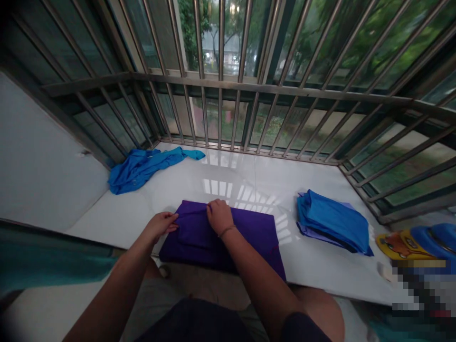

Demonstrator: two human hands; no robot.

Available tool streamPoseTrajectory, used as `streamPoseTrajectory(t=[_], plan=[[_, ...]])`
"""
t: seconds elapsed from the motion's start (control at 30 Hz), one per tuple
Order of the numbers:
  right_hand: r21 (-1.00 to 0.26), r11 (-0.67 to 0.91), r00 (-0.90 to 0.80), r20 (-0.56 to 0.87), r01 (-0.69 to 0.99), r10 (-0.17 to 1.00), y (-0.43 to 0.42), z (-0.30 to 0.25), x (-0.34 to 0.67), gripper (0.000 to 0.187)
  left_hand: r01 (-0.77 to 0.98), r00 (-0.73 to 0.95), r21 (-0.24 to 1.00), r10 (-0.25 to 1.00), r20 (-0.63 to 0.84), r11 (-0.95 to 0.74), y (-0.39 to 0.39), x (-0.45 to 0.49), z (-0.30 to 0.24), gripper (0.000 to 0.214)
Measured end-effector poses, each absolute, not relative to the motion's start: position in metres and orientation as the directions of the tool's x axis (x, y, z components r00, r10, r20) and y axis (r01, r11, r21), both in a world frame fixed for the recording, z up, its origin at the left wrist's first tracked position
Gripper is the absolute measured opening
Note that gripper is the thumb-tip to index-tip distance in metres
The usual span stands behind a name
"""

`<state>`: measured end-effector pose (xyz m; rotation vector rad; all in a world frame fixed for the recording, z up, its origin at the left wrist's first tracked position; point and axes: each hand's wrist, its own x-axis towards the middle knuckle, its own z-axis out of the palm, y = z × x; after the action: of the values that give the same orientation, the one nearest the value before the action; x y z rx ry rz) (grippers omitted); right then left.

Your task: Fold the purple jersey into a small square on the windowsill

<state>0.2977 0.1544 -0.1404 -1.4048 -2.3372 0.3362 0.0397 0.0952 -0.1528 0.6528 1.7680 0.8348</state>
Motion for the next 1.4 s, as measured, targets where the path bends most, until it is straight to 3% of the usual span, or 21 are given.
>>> streamPoseTrajectory(t=[0.2,0.43,0.57,0.63,0.7,0.83,0.97,1.13,1.3,1.4], plan=[[-0.352,0.520,-0.525,0.090,0.778,0.846,0.182,-0.158,0.189,0.029,0.028,-0.331,0.780,0.742,-0.582,0.625,0.079,0.049,-0.161,0.036],[-0.365,0.501,-0.530,0.024,0.785,0.848,0.205,-0.162,0.171,0.021,0.154,-0.372,0.721,0.716,-0.591,0.675,0.075,0.041,-0.166,0.027],[-0.382,0.492,-0.513,0.053,0.782,0.857,0.194,-0.144,0.199,0.023,0.461,-0.448,0.677,0.808,-0.382,0.575,0.069,0.037,-0.166,0.024],[-0.387,0.513,-0.525,0.084,0.766,0.847,0.170,-0.135,0.225,0.027,0.637,-0.425,0.612,0.876,-0.227,0.468,0.064,0.035,-0.167,0.021],[-0.379,0.587,-0.598,0.101,0.716,0.795,0.137,-0.131,0.251,0.029,0.701,-0.382,0.583,0.907,-0.179,0.411,0.060,0.033,-0.168,0.018],[-0.285,0.691,-0.713,0.035,0.665,0.700,0.073,-0.145,0.283,0.032,0.696,-0.332,0.595,0.915,-0.230,0.402,0.058,0.028,-0.172,0.018],[-0.231,0.722,-0.735,0.041,0.652,0.677,0.052,-0.165,0.287,0.009,0.659,-0.331,0.625,0.907,-0.260,0.419,0.060,0.024,-0.173,0.022],[-0.233,0.739,-0.723,0.166,0.632,0.670,0.052,-0.169,0.290,0.018,0.628,-0.355,0.634,0.891,-0.282,0.451,0.059,0.026,-0.170,0.023],[-0.249,0.760,-0.761,0.116,0.600,0.639,0.041,-0.171,0.297,0.007,0.625,-0.358,0.629,0.886,-0.295,0.462,0.059,0.024,-0.171,0.024],[-0.311,0.712,-0.708,0.148,0.630,0.691,0.038,-0.167,0.317,0.014,0.597,-0.344,0.648,0.880,-0.327,0.474,0.060,0.018,-0.174,0.027]])
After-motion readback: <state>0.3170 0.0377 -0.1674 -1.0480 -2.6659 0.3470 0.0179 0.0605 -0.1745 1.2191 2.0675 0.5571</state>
